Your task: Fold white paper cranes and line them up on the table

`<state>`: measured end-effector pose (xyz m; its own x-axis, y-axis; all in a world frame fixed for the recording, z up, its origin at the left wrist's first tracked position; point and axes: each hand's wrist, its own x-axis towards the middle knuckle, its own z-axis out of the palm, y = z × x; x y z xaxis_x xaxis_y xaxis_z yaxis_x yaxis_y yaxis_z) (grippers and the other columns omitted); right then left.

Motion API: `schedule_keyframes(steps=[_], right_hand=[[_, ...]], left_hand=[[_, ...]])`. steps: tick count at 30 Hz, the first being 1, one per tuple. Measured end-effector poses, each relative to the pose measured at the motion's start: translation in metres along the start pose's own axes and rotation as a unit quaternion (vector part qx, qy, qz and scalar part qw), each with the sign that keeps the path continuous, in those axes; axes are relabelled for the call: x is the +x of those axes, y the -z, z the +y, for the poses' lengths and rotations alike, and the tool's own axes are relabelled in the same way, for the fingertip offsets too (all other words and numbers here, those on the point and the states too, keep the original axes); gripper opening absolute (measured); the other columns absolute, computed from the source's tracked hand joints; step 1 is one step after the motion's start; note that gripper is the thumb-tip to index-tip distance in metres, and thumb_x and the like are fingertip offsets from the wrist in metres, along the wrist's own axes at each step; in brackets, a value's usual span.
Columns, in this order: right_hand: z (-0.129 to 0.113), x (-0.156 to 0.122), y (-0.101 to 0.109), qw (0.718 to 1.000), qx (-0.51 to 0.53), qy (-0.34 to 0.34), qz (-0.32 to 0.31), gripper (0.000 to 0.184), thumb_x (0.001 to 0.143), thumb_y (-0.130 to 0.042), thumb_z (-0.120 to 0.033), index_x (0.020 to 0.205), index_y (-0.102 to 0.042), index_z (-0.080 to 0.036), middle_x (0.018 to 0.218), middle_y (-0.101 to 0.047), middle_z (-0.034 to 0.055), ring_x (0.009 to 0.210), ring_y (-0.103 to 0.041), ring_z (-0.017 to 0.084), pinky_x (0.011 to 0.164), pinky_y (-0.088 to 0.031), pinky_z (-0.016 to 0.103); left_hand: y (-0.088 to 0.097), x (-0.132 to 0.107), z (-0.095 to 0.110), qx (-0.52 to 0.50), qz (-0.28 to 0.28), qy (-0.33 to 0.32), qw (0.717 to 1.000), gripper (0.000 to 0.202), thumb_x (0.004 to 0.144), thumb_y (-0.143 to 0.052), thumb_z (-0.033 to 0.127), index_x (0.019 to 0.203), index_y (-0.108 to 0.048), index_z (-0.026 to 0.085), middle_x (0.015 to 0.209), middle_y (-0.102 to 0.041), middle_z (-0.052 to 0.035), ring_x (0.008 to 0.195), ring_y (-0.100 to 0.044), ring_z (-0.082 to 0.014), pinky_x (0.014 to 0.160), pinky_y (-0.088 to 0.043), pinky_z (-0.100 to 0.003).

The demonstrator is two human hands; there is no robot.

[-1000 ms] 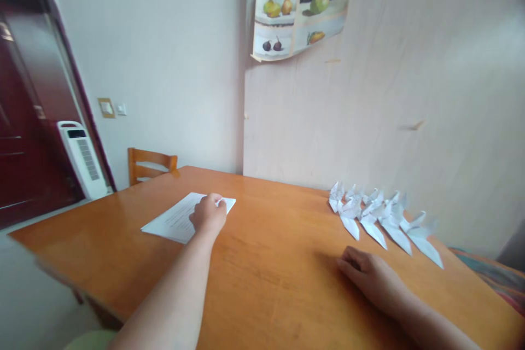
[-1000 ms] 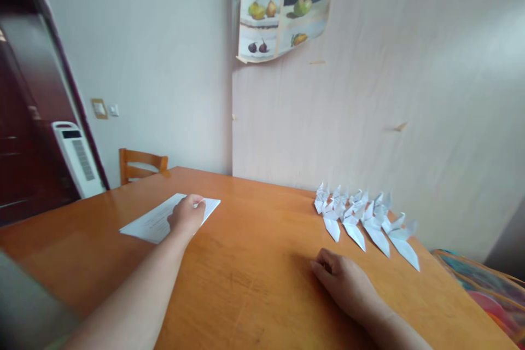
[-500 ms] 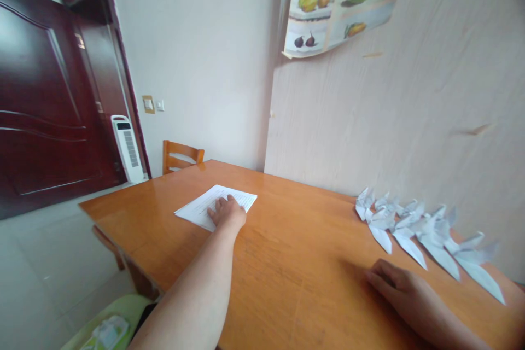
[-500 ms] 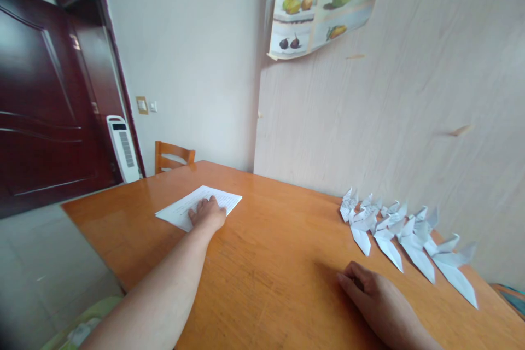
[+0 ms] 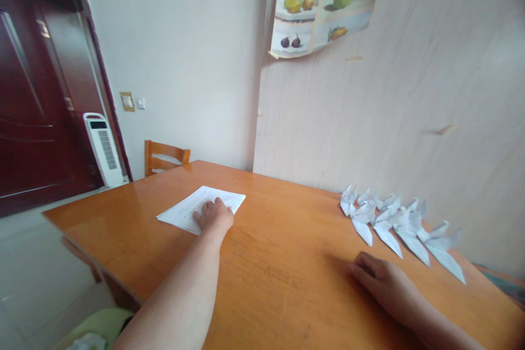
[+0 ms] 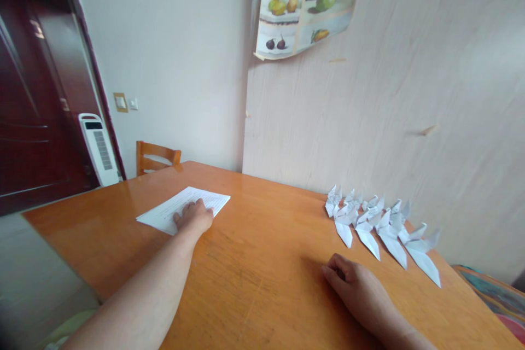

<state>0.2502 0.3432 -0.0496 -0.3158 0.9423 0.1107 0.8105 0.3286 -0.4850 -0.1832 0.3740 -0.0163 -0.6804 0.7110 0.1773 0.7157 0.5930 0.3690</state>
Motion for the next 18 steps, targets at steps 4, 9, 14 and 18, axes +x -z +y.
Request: schedule_keyframes(steps=[4,9,14,18], right_hand=[[-0.001,0.000,0.001,1.000,-0.005,-0.005,-0.007,0.036,0.093,-0.044,-0.053,0.077,-0.058,-0.024,0.075,-0.069,0.0014,0.072,-0.064,0.021,0.063,-0.043,0.029],[-0.002,-0.002,0.003,1.000,-0.007,0.007,-0.018,0.039,0.095,-0.041,-0.056,0.078,-0.057,-0.024,0.077,-0.070,0.0016,0.074,-0.064,0.021,0.066,-0.044,0.030],[0.003,0.001,0.001,1.000,-0.004,0.007,-0.027,0.040,0.094,-0.042,-0.058,0.078,-0.058,-0.025,0.075,-0.070,0.0015,0.074,-0.065,0.022,0.067,-0.045,0.031],[0.008,0.001,-0.002,1.000,0.012,0.014,-0.021,0.040,0.093,-0.044,-0.058,0.076,-0.058,-0.025,0.075,-0.070,0.0018,0.074,-0.066,0.023,0.067,-0.047,0.031]], left_hand=[[0.001,0.000,0.000,0.003,-0.005,-0.001,1.000,0.042,0.091,-0.046,0.039,0.126,-0.057,0.019,0.139,-0.053,-0.0217,0.138,-0.038,-0.0380,0.110,-0.021,-0.063],[0.002,-0.001,0.002,0.011,-0.007,0.007,1.000,0.041,0.091,-0.048,0.039,0.125,-0.057,0.019,0.138,-0.055,-0.0205,0.136,-0.040,-0.0369,0.111,-0.021,-0.062],[0.003,-0.004,0.002,0.016,-0.009,0.010,1.000,0.041,0.092,-0.047,0.040,0.128,-0.056,0.022,0.139,-0.055,-0.0179,0.137,-0.040,-0.0345,0.113,-0.021,-0.059],[0.005,-0.006,0.002,0.016,-0.011,0.011,1.000,0.042,0.092,-0.046,0.039,0.130,-0.056,0.022,0.141,-0.053,-0.0177,0.138,-0.039,-0.0334,0.114,-0.020,-0.059]])
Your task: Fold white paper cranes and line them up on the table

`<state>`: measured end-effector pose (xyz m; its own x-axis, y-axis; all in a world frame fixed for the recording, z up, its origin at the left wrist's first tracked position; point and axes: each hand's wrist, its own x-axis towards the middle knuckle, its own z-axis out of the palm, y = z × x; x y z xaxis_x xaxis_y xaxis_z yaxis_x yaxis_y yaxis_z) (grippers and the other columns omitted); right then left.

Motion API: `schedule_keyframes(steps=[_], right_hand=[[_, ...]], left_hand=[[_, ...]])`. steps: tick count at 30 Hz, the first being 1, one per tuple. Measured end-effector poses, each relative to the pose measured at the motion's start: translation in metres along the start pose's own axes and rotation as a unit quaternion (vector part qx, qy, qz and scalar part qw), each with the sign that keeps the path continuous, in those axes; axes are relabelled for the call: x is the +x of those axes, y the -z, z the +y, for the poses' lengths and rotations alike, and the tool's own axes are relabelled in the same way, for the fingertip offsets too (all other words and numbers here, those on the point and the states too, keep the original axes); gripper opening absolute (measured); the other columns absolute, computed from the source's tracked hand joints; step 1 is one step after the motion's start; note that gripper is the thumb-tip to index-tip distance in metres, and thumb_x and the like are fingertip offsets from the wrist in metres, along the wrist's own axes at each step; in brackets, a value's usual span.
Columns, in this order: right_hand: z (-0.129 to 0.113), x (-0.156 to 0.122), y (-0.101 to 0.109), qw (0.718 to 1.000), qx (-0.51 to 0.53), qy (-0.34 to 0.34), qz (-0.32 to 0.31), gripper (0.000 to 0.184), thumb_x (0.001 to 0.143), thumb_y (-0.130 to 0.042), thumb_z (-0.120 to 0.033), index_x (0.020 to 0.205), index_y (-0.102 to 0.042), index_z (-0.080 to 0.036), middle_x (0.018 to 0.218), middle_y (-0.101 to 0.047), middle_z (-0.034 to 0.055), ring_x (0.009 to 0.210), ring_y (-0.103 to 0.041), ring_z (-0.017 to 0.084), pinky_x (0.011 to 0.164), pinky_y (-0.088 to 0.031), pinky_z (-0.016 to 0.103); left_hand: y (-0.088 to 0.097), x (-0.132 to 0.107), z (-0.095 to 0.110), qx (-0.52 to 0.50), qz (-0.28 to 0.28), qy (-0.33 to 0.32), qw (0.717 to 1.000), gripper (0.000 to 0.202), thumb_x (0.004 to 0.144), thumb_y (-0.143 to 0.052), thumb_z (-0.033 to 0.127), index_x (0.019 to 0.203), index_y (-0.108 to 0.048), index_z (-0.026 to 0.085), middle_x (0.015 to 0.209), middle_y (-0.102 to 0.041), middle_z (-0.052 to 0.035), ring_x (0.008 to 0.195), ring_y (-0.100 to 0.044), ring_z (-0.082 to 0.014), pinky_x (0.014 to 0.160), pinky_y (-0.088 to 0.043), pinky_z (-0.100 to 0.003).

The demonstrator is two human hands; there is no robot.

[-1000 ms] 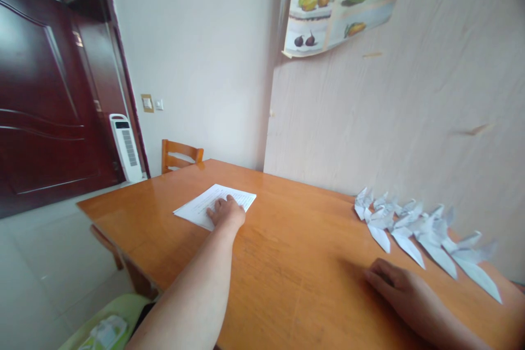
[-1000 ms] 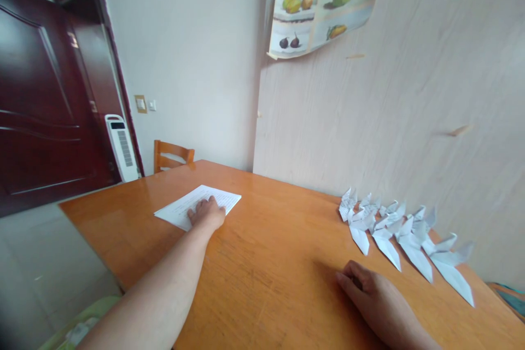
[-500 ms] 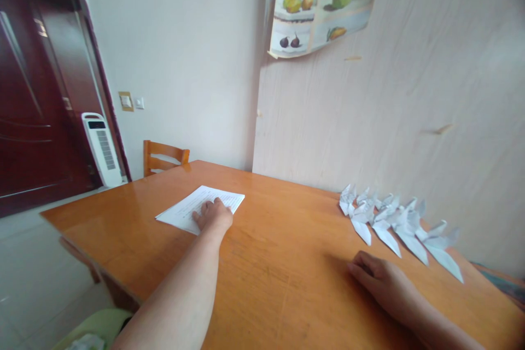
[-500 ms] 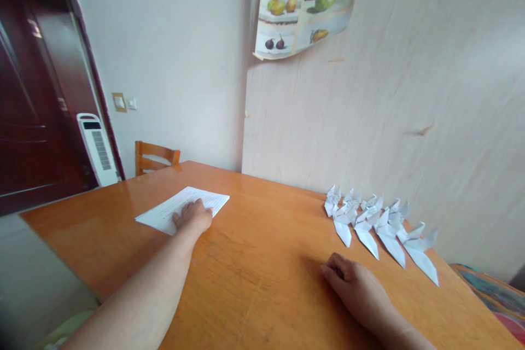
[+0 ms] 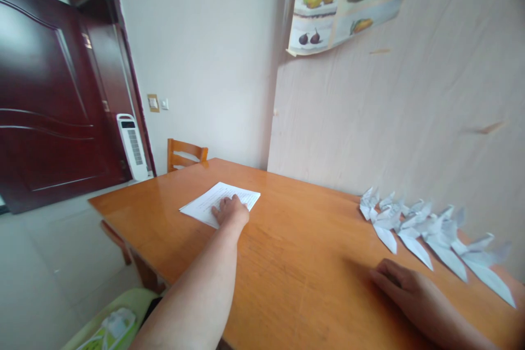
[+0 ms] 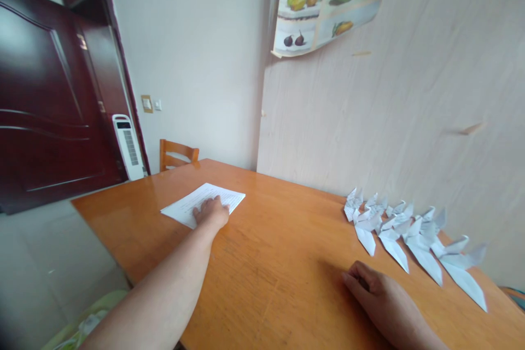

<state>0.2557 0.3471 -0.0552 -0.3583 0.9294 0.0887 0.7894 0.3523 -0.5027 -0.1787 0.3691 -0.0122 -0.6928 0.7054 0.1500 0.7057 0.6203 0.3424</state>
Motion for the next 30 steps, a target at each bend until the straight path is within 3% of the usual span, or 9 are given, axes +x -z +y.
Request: schedule_keyframes(steps=[12,30], right_hand=[[0.0037,-0.0001,0.0006,1.000,-0.002,-0.002,-0.026,0.036,0.092,-0.047,-0.056,0.079,-0.060,-0.025,0.076,-0.070,0.0001,0.075,-0.066,0.021,0.067,-0.047,0.029],[0.0031,-0.0002,-0.0006,0.999,-0.024,-0.004,-0.030,0.044,0.095,-0.039,-0.061,0.079,-0.057,-0.024,0.076,-0.069,0.0000,0.075,-0.065,0.020,0.069,-0.046,0.028]], left_hand=[[-0.0013,0.0001,-0.0006,-0.007,0.006,-0.012,1.000,0.041,0.091,-0.048,0.037,0.127,-0.059,0.021,0.136,-0.057,-0.0179,0.134,-0.043,-0.0346,0.112,-0.022,-0.061],[0.0053,-0.0049,0.0041,-0.007,0.018,-0.030,0.999,0.028,0.093,-0.048,0.031,0.100,-0.074,0.023,0.111,-0.073,-0.0156,0.116,-0.060,-0.0341,0.111,-0.018,-0.061]])
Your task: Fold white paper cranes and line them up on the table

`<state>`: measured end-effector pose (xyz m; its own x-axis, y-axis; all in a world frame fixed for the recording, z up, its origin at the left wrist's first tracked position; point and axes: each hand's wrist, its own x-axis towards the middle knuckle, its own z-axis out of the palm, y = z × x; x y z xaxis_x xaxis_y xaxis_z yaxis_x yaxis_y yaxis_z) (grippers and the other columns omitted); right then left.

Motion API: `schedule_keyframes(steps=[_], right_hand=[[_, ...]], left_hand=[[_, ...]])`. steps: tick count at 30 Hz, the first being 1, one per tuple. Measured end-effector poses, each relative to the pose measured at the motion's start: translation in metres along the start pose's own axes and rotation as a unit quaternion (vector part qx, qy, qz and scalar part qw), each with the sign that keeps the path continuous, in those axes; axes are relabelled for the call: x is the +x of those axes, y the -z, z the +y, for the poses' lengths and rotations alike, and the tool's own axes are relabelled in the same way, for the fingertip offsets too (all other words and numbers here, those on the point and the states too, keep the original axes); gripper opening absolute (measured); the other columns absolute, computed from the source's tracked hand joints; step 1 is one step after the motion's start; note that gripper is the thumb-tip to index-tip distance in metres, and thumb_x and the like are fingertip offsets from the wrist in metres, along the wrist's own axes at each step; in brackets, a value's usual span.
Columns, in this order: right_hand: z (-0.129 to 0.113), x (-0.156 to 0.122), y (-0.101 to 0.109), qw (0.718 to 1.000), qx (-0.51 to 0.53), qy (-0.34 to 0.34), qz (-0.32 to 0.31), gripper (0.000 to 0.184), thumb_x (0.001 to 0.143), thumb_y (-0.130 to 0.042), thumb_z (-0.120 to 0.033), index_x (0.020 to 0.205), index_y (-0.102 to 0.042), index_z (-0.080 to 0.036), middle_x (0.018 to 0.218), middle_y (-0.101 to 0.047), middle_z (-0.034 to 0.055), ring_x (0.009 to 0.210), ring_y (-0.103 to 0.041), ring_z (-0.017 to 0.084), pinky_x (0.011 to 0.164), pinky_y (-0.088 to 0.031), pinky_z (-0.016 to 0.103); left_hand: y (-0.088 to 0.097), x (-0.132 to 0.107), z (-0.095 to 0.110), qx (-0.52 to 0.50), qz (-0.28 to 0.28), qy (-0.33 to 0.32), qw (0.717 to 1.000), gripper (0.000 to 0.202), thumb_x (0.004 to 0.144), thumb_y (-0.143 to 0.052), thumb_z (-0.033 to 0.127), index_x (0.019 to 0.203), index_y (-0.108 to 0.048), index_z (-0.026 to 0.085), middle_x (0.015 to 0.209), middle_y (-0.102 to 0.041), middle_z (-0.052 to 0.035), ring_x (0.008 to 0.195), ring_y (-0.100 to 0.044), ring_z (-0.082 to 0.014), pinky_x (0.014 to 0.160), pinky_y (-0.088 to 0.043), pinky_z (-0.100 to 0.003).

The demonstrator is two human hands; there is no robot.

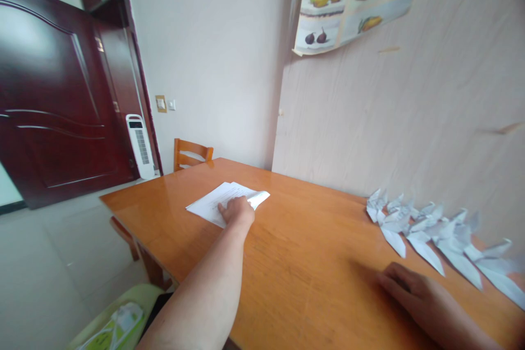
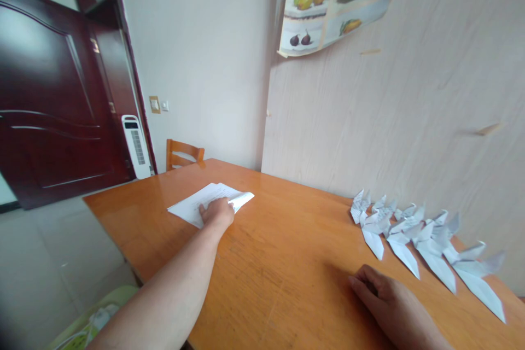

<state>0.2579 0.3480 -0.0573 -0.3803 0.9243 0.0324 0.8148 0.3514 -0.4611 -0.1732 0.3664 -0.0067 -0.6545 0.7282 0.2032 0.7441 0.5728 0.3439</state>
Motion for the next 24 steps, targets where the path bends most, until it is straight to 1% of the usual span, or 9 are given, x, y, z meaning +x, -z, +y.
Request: schedule_keyframes(steps=[4,7,10,13,16,19,21,22,24], right_hand=[[-0.001,0.001,0.000,1.000,-0.002,-0.003,0.003,0.043,0.096,-0.038,-0.060,0.080,-0.057,-0.024,0.077,-0.070,0.0003,0.076,-0.066,0.021,0.071,-0.046,0.030],[-0.005,0.001,0.002,1.000,0.007,0.005,0.006,0.042,0.095,-0.040,-0.058,0.079,-0.057,-0.024,0.077,-0.070,0.0012,0.076,-0.066,0.022,0.072,-0.046,0.031],[-0.010,-0.001,0.004,1.000,0.015,0.010,0.009,0.038,0.094,-0.043,-0.056,0.077,-0.056,-0.025,0.076,-0.069,0.0011,0.075,-0.066,0.022,0.070,-0.046,0.032],[-0.016,-0.003,0.006,0.999,0.021,0.013,0.028,0.033,0.092,-0.048,-0.051,0.075,-0.056,-0.025,0.072,-0.068,0.0007,0.071,-0.064,0.022,0.067,-0.045,0.031],[-0.022,-0.005,0.009,0.998,0.026,0.016,0.058,0.030,0.090,-0.050,-0.048,0.072,-0.056,-0.024,0.067,-0.066,0.0003,0.066,-0.062,0.021,0.062,-0.044,0.030],[-0.025,-0.005,0.011,0.997,0.022,0.017,0.074,0.031,0.091,-0.048,-0.047,0.074,-0.058,-0.024,0.068,-0.066,0.0006,0.066,-0.062,0.021,0.061,-0.045,0.030],[-0.027,-0.005,0.011,0.996,0.019,0.018,0.090,0.030,0.092,-0.046,-0.048,0.084,-0.062,-0.024,0.073,-0.068,0.0017,0.070,-0.065,0.021,0.064,-0.048,0.031],[-0.028,-0.005,0.011,0.994,0.019,0.021,0.107,0.029,0.093,-0.046,-0.047,0.093,-0.064,-0.025,0.079,-0.070,0.0028,0.074,-0.066,0.022,0.066,-0.049,0.031],[-0.029,-0.005,0.010,0.987,0.022,0.034,0.153,0.035,0.092,-0.048,-0.046,0.117,-0.062,-0.025,0.098,-0.072,0.0065,0.089,-0.069,0.024,0.071,-0.053,0.033]], left_hand=[[0.006,-0.004,0.004,-0.011,0.015,-0.020,1.000,0.028,0.093,-0.048,0.030,0.099,-0.074,0.022,0.106,-0.074,-0.0154,0.112,-0.062,-0.0340,0.111,-0.014,-0.062],[0.012,-0.008,0.009,-0.030,0.029,-0.063,0.997,0.029,0.095,-0.046,0.032,0.108,-0.071,0.025,0.109,-0.074,-0.0125,0.112,-0.062,-0.0319,0.112,-0.007,-0.063],[0.019,-0.015,0.016,-0.056,0.035,-0.129,0.989,0.032,0.097,-0.044,0.033,0.119,-0.067,0.029,0.116,-0.072,-0.0089,0.114,-0.061,-0.0281,0.115,-0.006,-0.057],[0.024,-0.023,0.025,-0.083,0.031,-0.203,0.975,0.035,0.098,-0.042,0.033,0.125,-0.064,0.028,0.124,-0.069,-0.0086,0.118,-0.058,-0.0257,0.116,-0.012,-0.049],[0.026,-0.034,0.035,-0.110,0.018,-0.281,0.953,0.036,0.099,-0.041,0.033,0.126,-0.064,0.026,0.129,-0.067,-0.0069,0.122,-0.056,-0.0232,0.117,-0.015,-0.043],[0.027,-0.047,0.044,-0.135,-0.007,-0.348,0.928,0.035,0.099,-0.043,0.034,0.125,-0.065,0.029,0.128,-0.068,-0.0028,0.120,-0.058,-0.0215,0.117,-0.017,-0.042],[0.027,-0.057,0.049,-0.150,-0.028,-0.382,0.912,0.033,0.098,-0.045,0.035,0.124,-0.066,0.031,0.127,-0.068,-0.0005,0.119,-0.059,-0.0206,0.117,-0.021,-0.040],[0.028,-0.062,0.051,-0.160,-0.041,-0.397,0.903,0.033,0.097,-0.047,0.035,0.124,-0.066,0.032,0.127,-0.068,0.0005,0.119,-0.060,-0.0205,0.117,-0.021,-0.039],[0.028,-0.073,0.056,-0.192,-0.102,-0.436,0.873,0.034,0.096,-0.049,0.035,0.126,-0.065,0.033,0.128,-0.068,0.0015,0.120,-0.059,-0.0212,0.118,-0.019,-0.041]])
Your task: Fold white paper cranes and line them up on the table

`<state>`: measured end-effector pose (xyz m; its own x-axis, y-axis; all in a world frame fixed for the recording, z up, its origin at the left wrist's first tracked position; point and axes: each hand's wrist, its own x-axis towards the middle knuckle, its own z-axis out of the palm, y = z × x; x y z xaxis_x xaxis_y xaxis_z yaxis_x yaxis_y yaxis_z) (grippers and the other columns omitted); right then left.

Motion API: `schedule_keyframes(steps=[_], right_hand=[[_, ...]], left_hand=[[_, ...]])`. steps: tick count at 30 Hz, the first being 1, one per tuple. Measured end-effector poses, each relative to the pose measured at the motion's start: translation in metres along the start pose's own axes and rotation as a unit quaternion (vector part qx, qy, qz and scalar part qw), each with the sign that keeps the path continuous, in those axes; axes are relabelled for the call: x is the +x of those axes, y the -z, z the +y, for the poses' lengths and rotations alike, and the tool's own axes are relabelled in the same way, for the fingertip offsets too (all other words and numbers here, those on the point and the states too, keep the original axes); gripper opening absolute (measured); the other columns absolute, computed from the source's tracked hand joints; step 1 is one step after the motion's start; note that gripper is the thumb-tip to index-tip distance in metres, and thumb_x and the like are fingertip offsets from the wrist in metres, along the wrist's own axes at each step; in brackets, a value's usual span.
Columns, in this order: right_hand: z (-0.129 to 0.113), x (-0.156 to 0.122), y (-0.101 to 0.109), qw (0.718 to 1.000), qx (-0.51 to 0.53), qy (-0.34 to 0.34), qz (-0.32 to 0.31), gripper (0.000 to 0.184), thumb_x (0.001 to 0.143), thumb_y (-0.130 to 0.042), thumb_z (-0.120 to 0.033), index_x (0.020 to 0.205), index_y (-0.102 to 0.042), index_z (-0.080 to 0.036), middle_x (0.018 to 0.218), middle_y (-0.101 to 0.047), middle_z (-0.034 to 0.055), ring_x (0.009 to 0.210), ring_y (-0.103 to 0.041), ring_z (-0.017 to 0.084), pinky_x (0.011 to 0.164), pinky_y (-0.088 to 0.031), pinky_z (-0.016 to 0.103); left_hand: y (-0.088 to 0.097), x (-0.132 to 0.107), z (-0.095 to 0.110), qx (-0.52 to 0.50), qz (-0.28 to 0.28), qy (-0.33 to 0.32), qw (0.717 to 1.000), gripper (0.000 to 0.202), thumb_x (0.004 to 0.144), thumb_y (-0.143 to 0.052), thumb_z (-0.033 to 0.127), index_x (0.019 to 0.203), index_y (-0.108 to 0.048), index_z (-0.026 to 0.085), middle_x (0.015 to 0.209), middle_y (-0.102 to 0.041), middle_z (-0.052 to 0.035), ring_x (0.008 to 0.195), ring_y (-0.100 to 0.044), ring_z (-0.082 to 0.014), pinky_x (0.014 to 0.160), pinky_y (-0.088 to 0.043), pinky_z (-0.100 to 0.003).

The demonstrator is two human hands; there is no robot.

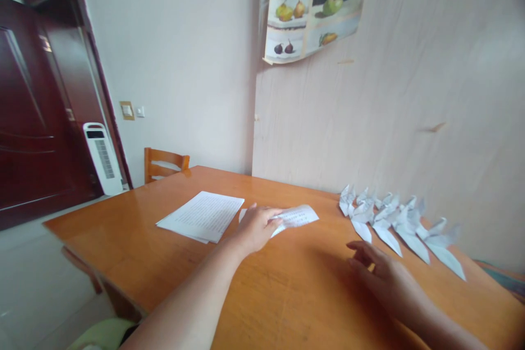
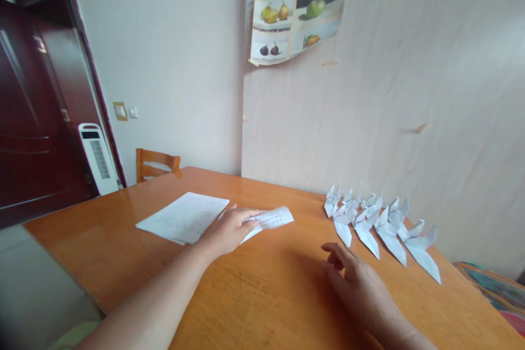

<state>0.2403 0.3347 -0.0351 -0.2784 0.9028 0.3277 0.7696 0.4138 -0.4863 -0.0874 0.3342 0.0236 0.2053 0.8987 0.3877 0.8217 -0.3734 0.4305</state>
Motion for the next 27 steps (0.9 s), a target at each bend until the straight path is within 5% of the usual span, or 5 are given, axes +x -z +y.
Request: schedule_keyframes(steps=[4,7,13,20,27], right_hand=[[-0.009,-0.003,0.001,0.995,-0.031,0.066,0.073,0.063,0.090,-0.056,-0.041,0.149,-0.039,-0.029,0.141,-0.055,0.0119,0.121,-0.059,0.031,0.088,-0.055,0.043],[-0.017,-0.006,0.003,0.987,-0.056,0.138,0.068,0.074,0.087,-0.058,-0.027,0.155,-0.028,-0.032,0.153,-0.043,0.0098,0.137,-0.044,0.031,0.106,-0.045,0.051],[-0.026,-0.008,0.006,0.978,-0.052,0.201,-0.017,0.052,0.086,-0.053,-0.011,0.132,-0.063,-0.033,0.140,-0.060,0.0049,0.136,-0.047,0.029,0.108,-0.043,0.054],[-0.031,-0.006,0.012,0.987,0.109,0.101,-0.064,0.030,0.098,-0.044,-0.033,0.111,-0.071,-0.028,0.110,-0.074,0.0039,0.102,-0.068,0.026,0.090,-0.053,0.039],[-0.023,0.001,0.010,0.973,0.229,-0.021,-0.024,0.042,0.093,-0.048,-0.056,0.084,-0.068,-0.020,0.081,-0.070,0.0023,0.077,-0.064,0.022,0.069,-0.052,0.031]], left_hand=[[-0.011,-0.007,0.020,-0.048,-0.048,-0.048,0.997,0.029,0.095,-0.052,0.033,0.118,-0.070,0.032,0.127,-0.068,0.0010,0.123,-0.057,-0.0233,0.119,-0.018,-0.045],[-0.019,-0.012,0.029,-0.078,-0.094,-0.103,0.987,0.030,0.094,-0.053,0.032,0.119,-0.070,0.028,0.124,-0.070,-0.0025,0.120,-0.059,-0.0236,0.118,-0.021,-0.045],[-0.027,-0.016,0.034,-0.101,-0.158,-0.142,0.972,0.030,0.092,-0.058,0.030,0.120,-0.070,0.030,0.123,-0.070,-0.0020,0.118,-0.061,-0.0226,0.118,-0.024,-0.045],[-0.011,-0.013,0.024,-0.139,-0.122,-0.041,0.982,0.054,0.081,-0.066,0.061,0.122,-0.069,0.026,0.129,-0.067,-0.0071,0.124,-0.058,-0.0273,0.107,-0.042,-0.039],[-0.003,-0.006,0.017,-0.226,-0.095,0.044,0.968,0.047,0.084,-0.064,0.041,0.127,-0.063,0.023,0.130,-0.066,-0.0054,0.117,-0.062,-0.0237,0.101,-0.047,-0.034]])
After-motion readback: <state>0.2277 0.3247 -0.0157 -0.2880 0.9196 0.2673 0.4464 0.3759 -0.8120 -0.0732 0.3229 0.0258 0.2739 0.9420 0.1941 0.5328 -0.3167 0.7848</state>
